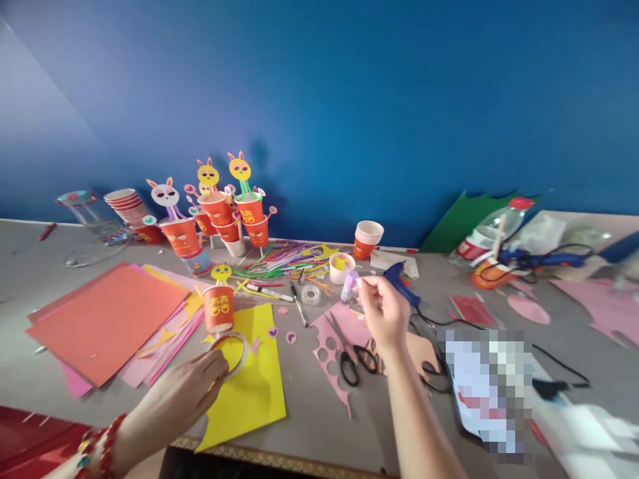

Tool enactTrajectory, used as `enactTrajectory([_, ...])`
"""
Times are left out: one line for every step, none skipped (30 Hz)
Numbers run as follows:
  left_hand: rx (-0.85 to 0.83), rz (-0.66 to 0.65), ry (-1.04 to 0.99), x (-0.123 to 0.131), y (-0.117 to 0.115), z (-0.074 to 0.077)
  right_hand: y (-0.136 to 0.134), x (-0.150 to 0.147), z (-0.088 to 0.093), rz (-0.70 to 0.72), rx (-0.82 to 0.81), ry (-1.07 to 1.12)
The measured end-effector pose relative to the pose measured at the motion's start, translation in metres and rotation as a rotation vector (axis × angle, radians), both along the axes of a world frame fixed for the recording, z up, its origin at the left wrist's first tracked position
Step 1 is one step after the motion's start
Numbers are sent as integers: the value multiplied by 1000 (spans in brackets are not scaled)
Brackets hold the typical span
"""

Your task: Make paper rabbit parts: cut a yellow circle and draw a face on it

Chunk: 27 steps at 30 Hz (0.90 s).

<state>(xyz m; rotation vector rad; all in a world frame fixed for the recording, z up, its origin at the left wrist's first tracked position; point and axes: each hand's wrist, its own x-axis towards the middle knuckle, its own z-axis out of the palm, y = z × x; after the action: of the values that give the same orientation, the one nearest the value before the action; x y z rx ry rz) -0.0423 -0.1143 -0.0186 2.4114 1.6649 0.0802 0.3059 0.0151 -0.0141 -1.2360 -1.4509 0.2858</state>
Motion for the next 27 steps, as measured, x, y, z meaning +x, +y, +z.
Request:
enactTrajectory([-18,2,-108,-1,3,7,-3,-5,0,46,-14,-9])
enactTrajectory([-43,-5,-215,-3,6,14,-6,-10,0,103,-29,-20])
enactTrajectory([-81,-8,-312,-4,10,20,-8,-16,1,170,-44,-37])
enactTrajectory([-117,-1,-400,-4,14,25,-12,-22,2,251,-65,-64])
enactTrajectory([-157,9,-482,-4,18,29,-15,-28,3,340,-88,-96])
enactTrajectory([-195,23,-563,-2,23,32,-19,-35,5,440,-107,-129])
enactTrajectory([-228,35,-646,1,27,33,-23,-41,7,548,-122,-156])
enactTrajectory([-261,41,-730,6,31,34,-27,-48,9,649,-130,-163])
enactTrajectory([-305,36,-815,12,34,34,-32,-54,11,738,-142,-166])
enactTrajectory([-355,25,-902,19,37,34,-36,-60,13,809,-155,-174])
enactTrajectory([-428,4,-978,27,39,33,-40,-65,14,859,-167,-201])
enactTrajectory([-503,-25,-1050,35,41,32,-43,-69,14,887,-172,-252])
enactTrajectory([-558,-39,-1114,42,43,31,-44,-72,14,895,-166,-305])
enactTrajectory([-593,-41,-1158,48,44,30,-45,-74,13,884,-153,-347])
enactTrajectory([-601,-46,-1190,53,45,30,-45,-74,11,855,-132,-369])
enactTrajectory([-585,-58,-1205,56,46,29,-44,-74,8,811,-104,-365])
enactTrajectory([-556,-84,-1202,58,46,29,-42,-72,6,763,-74,-344])
enactTrajectory([-514,-120,-1188,59,46,29,-40,-71,3,720,-47,-321])
enactTrajectory([-469,-159,-1168,59,46,29,-38,-70,1,689,-21,-307])
enactTrajectory([-422,-195,-1146,58,46,29,-37,-69,-1,671,-1,-300])
enactTrajectory([-378,-225,-1126,56,46,28,-36,-68,-2,665,10,-298])
enactTrajectory([-342,-248,-1113,55,47,27,-36,-68,-3,669,13,-298])
enactTrajectory([-314,-272,-1106,54,48,26,-35,-69,-4,671,12,-293])
enactTrajectory([-299,-295,-1106,52,49,25,-35,-69,-5,668,10,-285])
enactTrajectory([-298,-314,-1110,51,50,23,-35,-70,-5,662,10,-274])
enactTrajectory([-305,-326,-1120,51,51,21,-35,-71,-6,653,13,-262])
enactTrajectory([-315,-331,-1135,50,53,19,-35,-72,-6,643,16,-251])
